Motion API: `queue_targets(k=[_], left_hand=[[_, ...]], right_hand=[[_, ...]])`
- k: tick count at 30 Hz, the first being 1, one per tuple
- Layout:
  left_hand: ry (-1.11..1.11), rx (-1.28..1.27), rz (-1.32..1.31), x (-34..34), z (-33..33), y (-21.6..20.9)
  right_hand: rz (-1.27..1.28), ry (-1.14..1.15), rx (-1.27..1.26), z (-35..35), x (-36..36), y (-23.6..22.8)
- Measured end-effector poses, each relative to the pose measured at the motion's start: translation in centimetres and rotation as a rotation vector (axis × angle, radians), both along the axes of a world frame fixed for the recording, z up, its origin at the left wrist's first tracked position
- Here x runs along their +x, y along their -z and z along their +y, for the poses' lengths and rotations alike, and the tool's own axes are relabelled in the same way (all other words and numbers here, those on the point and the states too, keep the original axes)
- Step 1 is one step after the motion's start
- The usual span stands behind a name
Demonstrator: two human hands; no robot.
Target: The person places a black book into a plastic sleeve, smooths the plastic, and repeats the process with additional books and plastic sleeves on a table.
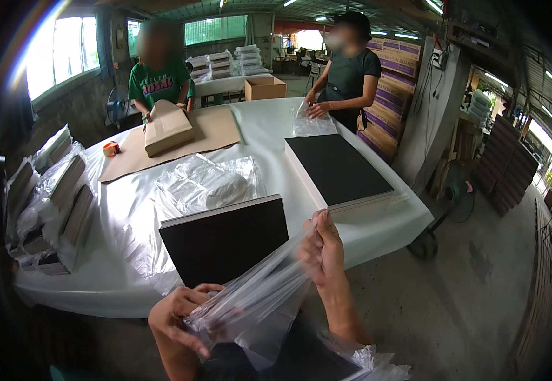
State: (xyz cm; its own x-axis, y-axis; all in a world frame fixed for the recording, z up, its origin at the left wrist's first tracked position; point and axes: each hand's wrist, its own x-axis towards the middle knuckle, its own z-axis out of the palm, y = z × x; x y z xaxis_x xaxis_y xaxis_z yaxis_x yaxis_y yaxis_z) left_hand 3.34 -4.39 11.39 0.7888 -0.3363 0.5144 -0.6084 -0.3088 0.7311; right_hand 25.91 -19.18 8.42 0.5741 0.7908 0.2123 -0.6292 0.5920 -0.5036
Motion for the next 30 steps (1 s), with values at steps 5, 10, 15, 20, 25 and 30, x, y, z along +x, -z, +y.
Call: queue_targets(k=[5, 10, 15, 20, 25, 30], left_hand=[[0.137, -0.67, 0.092, -0.8, -1.1, 2.1], [0.126, -0.893, 0.119, -2.0, -2.5, 2.4], [0.131, -0.946, 0.12, -2.4, -2.3, 2.4], [0.146, -0.979, 0.14, -2.3, -2.7, 2.5], [0.176, -1.016, 0.157, -1.5, -3.2, 2.5], [0.141, -1.066, 0.14, -2.2, -3.0, 2.3]], right_hand=[[-0.061, 0.018, -0.146, 0.2, 1.7, 1.6], [-0.429, -0.601, -0.09, 0.0, -2.0, 4.7], [-0.502, -0.546, 0.06, -0.4, 0.5, 7.4], [-0.116, -0.285, 0.417, 0.8, 0.9, 1.6], [0.097, -0.197, 0.308, -2.0, 0.1, -1.0], [-0.201, -0.279, 0.12, -3.4, -1.7, -2.1]])
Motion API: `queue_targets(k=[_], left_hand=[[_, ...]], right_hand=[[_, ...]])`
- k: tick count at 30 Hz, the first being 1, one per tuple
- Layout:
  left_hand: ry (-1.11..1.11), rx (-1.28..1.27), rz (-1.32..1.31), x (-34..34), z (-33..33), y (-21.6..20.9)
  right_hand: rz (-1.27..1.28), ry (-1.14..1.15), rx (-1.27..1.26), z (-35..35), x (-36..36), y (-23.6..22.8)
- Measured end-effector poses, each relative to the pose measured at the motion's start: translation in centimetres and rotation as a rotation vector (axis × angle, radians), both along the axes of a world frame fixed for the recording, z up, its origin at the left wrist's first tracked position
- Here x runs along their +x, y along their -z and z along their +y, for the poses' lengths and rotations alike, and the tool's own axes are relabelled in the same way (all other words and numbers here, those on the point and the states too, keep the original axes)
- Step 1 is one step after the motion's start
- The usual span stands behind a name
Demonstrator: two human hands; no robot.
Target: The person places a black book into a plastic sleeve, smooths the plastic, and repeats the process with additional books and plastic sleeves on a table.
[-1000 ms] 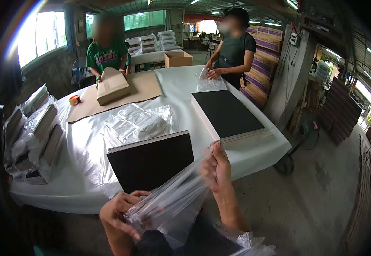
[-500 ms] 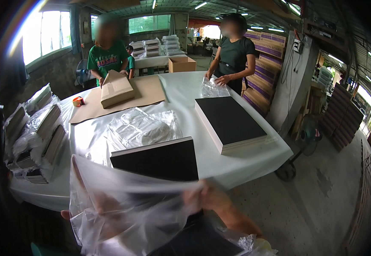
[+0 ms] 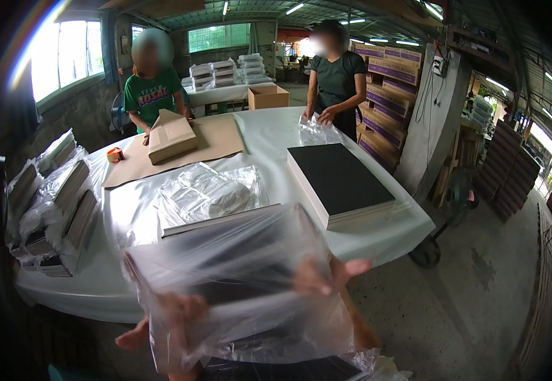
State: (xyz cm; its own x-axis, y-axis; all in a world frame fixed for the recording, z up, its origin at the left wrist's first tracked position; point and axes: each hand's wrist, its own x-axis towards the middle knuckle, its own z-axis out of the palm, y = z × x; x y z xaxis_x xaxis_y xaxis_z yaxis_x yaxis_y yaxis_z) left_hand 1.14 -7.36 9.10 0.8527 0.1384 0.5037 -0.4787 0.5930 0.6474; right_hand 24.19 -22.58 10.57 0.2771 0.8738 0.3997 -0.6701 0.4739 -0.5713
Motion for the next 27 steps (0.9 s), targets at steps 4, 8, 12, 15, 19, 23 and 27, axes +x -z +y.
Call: queue_targets(k=[4, 8, 12, 15, 19, 23, 27], left_hand=[[-0.04, -0.037, 0.008, -1.0, 0.3, 0.4], [-0.037, -0.077, 0.014, -1.3, 0.6, -0.3], [-0.084, 0.06, 0.176, -1.8, 1.3, -0.6], [-0.308, 0.718, 0.527, -1.8, 3.9, 1.1], [-1.142, 1.001, 0.819, 0.6, 4.1, 2.2], [-1.836, 1.044, 0.723, 2.9, 6.8, 2.6], [-1.794, 1.19, 0.754, 3.2, 8.8, 2.4]], right_hand=[[-0.492, -0.175, -0.162, 0.2, 0.6, 1.8], [-0.768, -0.163, -0.524, 0.8, 2.4, 2.7], [-0.93, 0.507, -0.64, 1.4, 4.4, 3.7], [-1.201, 1.139, -0.588, 2.2, 5.2, 3.4], [-1.211, 1.413, -0.477, 4.9, 5.0, 3.9], [-1.343, 1.395, -0.5, 6.8, 3.5, 3.9], [-1.457, 1.322, -0.477, 8.1, 4.2, 3.9]])
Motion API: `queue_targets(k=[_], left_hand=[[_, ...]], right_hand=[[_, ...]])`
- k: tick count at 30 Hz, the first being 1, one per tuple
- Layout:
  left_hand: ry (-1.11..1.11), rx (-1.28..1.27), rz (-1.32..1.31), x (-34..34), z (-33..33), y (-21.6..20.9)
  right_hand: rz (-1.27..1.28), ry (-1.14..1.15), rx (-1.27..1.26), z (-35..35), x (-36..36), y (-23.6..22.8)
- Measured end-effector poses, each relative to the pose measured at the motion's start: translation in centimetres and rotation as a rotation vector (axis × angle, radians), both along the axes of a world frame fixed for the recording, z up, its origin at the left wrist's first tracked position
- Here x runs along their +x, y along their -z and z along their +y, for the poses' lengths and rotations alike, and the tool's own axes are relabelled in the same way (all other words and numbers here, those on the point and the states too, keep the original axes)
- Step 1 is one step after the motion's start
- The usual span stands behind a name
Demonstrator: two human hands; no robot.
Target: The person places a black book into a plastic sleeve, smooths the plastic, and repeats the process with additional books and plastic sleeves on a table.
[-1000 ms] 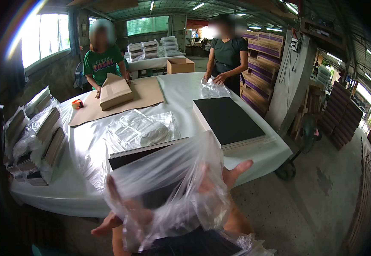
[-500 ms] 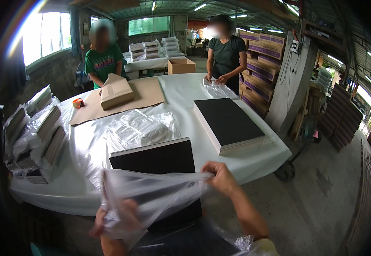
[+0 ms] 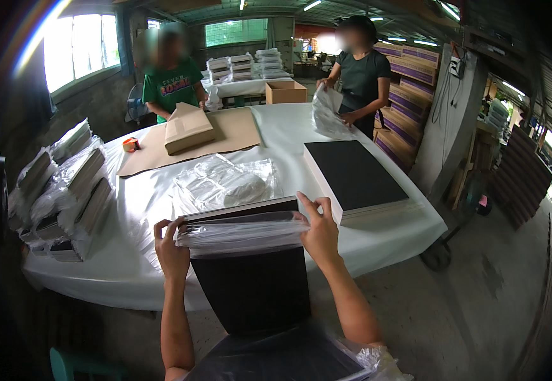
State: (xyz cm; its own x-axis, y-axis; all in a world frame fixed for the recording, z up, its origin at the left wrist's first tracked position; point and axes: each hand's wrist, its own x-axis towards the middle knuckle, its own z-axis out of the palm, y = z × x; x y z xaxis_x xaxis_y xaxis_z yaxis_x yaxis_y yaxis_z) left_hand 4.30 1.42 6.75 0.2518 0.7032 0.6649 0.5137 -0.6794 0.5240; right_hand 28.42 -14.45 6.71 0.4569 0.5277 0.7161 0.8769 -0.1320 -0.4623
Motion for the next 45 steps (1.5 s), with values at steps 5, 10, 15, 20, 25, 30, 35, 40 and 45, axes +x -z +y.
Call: queue_targets(k=[5, 10, 15, 20, 25, 30, 35, 40, 45], left_hand=[[0.038, 0.099, -0.134, -0.5, -0.6, 1.4], [0.128, 0.218, -0.008, -2.8, -1.4, 2.8], [0.067, 0.078, -0.184, -2.1, -3.2, 1.6], [0.073, 0.046, 0.021, -0.5, -0.6, -0.4], [0.122, 0.004, -0.107, -1.0, -1.3, 0.3], [0.065, 0.159, -0.073, -2.4, -3.5, 0.8], [0.085, 0.202, -0.205, -4.3, -5.6, -0.5], [0.345, -0.242, -0.444, -6.9, -5.8, -2.4], [1.01, -0.841, -0.874, -8.3, -4.9, -0.9]], right_hand=[[0.073, -0.034, -0.059, -0.5, 0.0, -0.1], [-0.026, -0.107, -0.049, -1.3, 0.2, 0.6], [0.057, -0.078, 0.072, -0.7, -0.3, -0.4], [0.023, -0.046, -0.045, -0.7, 0.1, -0.4], [0.094, -0.068, -0.164, -1.6, -1.1, -1.0], [0.014, -0.012, -0.074, -2.9, -2.1, -0.2], [-0.062, -0.041, 0.102, -5.1, -2.8, -0.7], [-0.127, -0.127, 0.285, -6.0, -3.7, -2.8], [0.183, -0.215, 0.298, -6.6, -4.6, -3.7]])
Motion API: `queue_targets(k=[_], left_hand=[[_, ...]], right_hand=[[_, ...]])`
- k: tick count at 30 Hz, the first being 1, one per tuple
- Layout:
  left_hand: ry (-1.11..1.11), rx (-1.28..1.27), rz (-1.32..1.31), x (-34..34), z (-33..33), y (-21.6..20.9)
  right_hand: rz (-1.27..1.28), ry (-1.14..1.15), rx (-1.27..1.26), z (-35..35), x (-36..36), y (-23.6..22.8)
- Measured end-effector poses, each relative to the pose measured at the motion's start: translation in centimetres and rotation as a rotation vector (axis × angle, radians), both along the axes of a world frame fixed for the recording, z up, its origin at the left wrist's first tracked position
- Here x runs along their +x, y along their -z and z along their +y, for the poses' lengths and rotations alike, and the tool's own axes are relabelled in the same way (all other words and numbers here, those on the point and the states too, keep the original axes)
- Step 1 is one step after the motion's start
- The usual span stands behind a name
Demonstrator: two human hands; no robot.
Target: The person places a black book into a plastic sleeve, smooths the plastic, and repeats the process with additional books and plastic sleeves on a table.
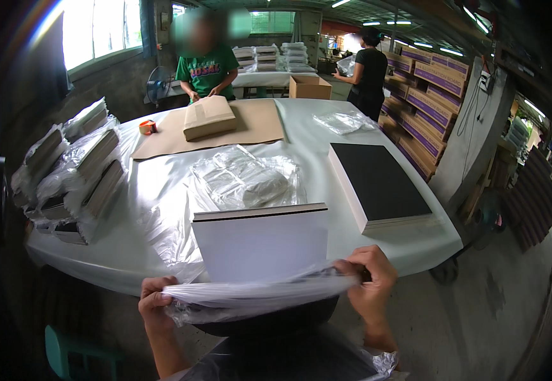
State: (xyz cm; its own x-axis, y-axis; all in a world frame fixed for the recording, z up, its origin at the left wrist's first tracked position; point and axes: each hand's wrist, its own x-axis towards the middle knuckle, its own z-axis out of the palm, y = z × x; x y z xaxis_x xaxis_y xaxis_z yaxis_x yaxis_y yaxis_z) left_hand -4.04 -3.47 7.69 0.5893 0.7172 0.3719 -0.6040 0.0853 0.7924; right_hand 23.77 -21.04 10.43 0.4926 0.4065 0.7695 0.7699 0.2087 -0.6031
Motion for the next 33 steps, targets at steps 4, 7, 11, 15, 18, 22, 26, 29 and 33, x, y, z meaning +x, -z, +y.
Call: queue_targets(k=[4, 7, 11, 15, 18, 22, 26, 29, 33], left_hand=[[0.227, -0.187, 0.132, 0.7, -0.4, 0.0], [0.4, -0.207, 0.257, 1.2, -0.5, 1.0], [0.448, -0.169, 0.337, 0.5, -1.2, 0.2], [0.53, -0.211, 0.456, 0.4, -1.6, 0.6], [0.574, -0.154, 0.518, -0.1, -1.7, 1.6], [0.536, -0.087, 0.552, -0.3, -1.7, 5.0], [0.487, -0.252, 0.626, -0.5, -1.8, 7.5], [0.392, -0.351, 0.567, -1.1, -1.7, 12.7], [0.29, -0.539, 0.515, -2.3, -2.3, 17.4]], right_hand=[[0.339, -0.225, -0.046, -1.3, -0.2, -0.5], [0.573, -0.367, -0.04, -2.6, 0.0, -0.2], [0.988, -0.724, -0.063, -4.6, -0.2, -0.2], [1.219, -0.92, -0.044, -6.4, -0.3, 0.7], [1.288, -0.81, -0.167, -6.7, -0.7, 1.4], [1.263, -0.73, -0.367, -7.7, 0.8, 5.4], [1.312, -0.984, -0.207, -8.9, 2.7, 14.3], [1.186, -0.96, -0.357, -8.9, 2.4, 16.3], [1.115, -0.645, -0.718, -9.5, 4.3, 23.6]])
